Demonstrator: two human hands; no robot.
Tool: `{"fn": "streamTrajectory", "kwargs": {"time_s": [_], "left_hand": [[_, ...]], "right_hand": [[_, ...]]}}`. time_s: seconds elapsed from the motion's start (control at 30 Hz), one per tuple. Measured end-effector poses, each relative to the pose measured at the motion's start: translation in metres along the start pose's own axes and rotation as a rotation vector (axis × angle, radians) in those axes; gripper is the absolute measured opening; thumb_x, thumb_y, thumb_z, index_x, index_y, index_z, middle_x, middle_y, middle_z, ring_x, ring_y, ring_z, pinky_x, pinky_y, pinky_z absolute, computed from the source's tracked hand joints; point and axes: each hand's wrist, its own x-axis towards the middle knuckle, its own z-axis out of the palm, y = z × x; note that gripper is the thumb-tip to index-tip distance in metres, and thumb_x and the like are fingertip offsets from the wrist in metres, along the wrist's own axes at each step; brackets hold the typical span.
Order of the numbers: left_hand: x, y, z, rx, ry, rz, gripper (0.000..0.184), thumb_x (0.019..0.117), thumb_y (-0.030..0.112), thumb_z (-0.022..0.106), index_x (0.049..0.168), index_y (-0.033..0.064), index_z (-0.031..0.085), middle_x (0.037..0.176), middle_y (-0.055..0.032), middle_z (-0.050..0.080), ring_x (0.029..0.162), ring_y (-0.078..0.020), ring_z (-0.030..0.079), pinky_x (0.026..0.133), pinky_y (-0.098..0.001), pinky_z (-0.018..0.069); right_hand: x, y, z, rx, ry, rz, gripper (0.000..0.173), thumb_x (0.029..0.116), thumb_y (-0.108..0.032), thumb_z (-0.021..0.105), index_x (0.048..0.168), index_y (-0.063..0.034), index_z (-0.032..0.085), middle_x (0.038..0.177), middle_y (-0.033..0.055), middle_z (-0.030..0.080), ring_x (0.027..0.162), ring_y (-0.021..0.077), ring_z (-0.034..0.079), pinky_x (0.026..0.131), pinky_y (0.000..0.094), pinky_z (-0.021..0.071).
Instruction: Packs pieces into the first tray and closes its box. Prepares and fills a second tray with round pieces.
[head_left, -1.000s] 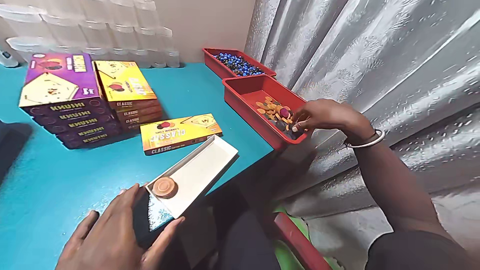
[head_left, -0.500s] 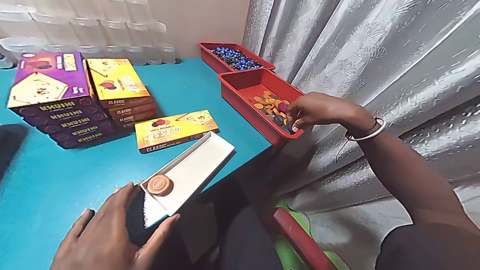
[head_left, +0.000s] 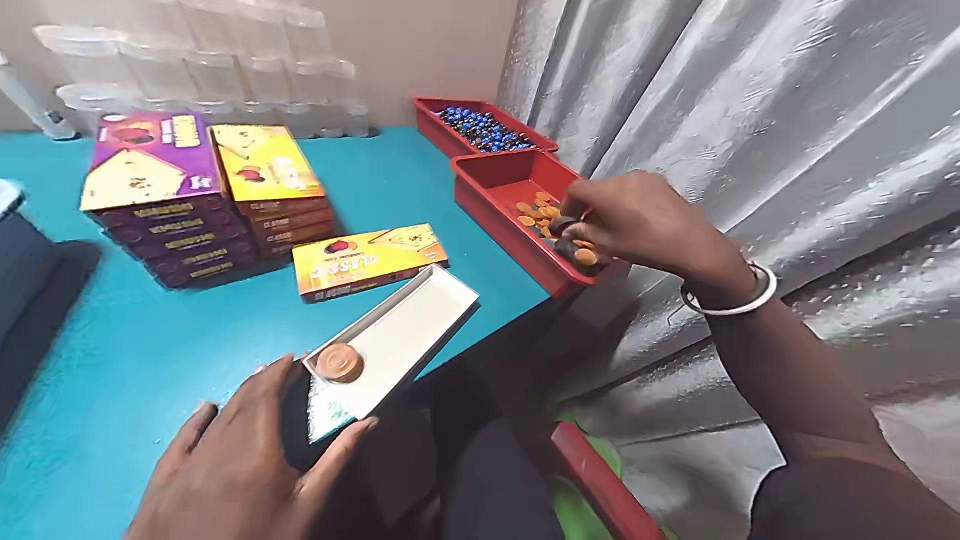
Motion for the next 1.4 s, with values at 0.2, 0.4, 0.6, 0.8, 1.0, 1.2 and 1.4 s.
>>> {"fn": "streamTrajectory", "kwargs": {"time_s": [0.2, 0.4, 0.6, 0.8, 1.0, 1.2, 1.4], "left_hand": [[0.0, 0.01, 0.007, 0.099, 0.174, -0.028, 0.093, 0.0839, 0.079, 0.05, 0.133, 0.002, 0.064, 0.124, -0.0129, 0.073, 0.121, -0.0362, 0.067, 0.106, -0.0652, 0.042], [0.001, 0.012, 0.007, 0.126, 0.211, -0.033, 0.088, 0.0836, 0.078, 0.052, 0.129, 0.0041, 0.068, 0.121, -0.0116, 0.074, 0.119, -0.0348, 0.069, 0.104, -0.0641, 0.0445], [0.0, 0.012, 0.007, 0.122, 0.205, -0.045, 0.088, 0.0843, 0.078, 0.051, 0.129, 0.0039, 0.068, 0.121, -0.0108, 0.075, 0.119, -0.0331, 0.068, 0.106, -0.0625, 0.0441], [0.001, 0.01, 0.007, 0.131, 0.21, -0.028, 0.089, 0.0834, 0.079, 0.051, 0.129, 0.0042, 0.068, 0.123, -0.0087, 0.074, 0.12, -0.0329, 0.068, 0.105, -0.0613, 0.0445], [0.001, 0.007, 0.002, 0.106, 0.108, -0.012, 0.095, 0.0824, 0.079, 0.054, 0.134, 0.0001, 0.062, 0.126, -0.0137, 0.072, 0.123, -0.0374, 0.065, 0.106, -0.0642, 0.0415], [0.002, 0.005, -0.002, 0.067, 0.061, -0.015, 0.096, 0.0824, 0.075, 0.06, 0.136, -0.0039, 0.059, 0.128, -0.0153, 0.071, 0.124, -0.0371, 0.065, 0.108, -0.0655, 0.0383], [0.001, 0.002, -0.002, 0.044, 0.034, 0.001, 0.098, 0.0833, 0.074, 0.06, 0.139, -0.0067, 0.055, 0.128, -0.02, 0.069, 0.123, -0.0398, 0.064, 0.109, -0.0675, 0.0357]], "right_hand": [[0.022, -0.091, 0.06, 0.687, 0.038, -0.318, 0.028, 0.0927, -0.027, 0.074, 0.115, -0.0102, 0.075, 0.092, -0.0005, 0.076, 0.08, 0.0099, 0.072, 0.072, 0.0347, 0.0609], [0.029, -0.145, 0.085, 0.845, -0.186, -0.338, 0.021, 0.0934, -0.03, 0.074, 0.1, -0.0112, 0.07, 0.076, -0.0039, 0.069, 0.067, 0.0052, 0.065, 0.063, 0.0285, 0.0547], [0.03, -0.147, 0.083, 0.711, -0.265, -0.359, 0.027, 0.1021, -0.037, 0.061, 0.102, -0.0176, 0.079, 0.086, -0.0043, 0.073, 0.078, 0.0068, 0.067, 0.069, 0.0319, 0.0547], [0.031, -0.149, 0.08, 0.733, -0.282, -0.35, 0.031, 0.1041, -0.035, 0.058, 0.104, -0.0101, 0.077, 0.089, 0.0032, 0.073, 0.082, 0.014, 0.069, 0.073, 0.0369, 0.0545], [0.038, -0.057, 0.046, 0.228, 0.293, -0.035, 0.023, 0.1022, -0.024, 0.059, 0.101, -0.0076, 0.075, 0.091, 0.0118, 0.071, 0.084, 0.0295, 0.072, 0.068, 0.0498, 0.0577], [0.03, 0.078, 0.053, 0.167, -0.214, -0.054, 0.018, 0.0959, -0.005, 0.068, 0.108, -0.012, 0.078, 0.098, 0.0118, 0.076, 0.092, 0.0351, 0.073, 0.083, 0.0649, 0.0546], [0.003, 0.098, 0.082, 0.204, -0.334, -0.132, 0.02, 0.0909, -0.008, 0.075, 0.111, -0.0082, 0.075, 0.102, 0.0141, 0.073, 0.096, 0.0344, 0.071, 0.086, 0.0596, 0.0554]]}}
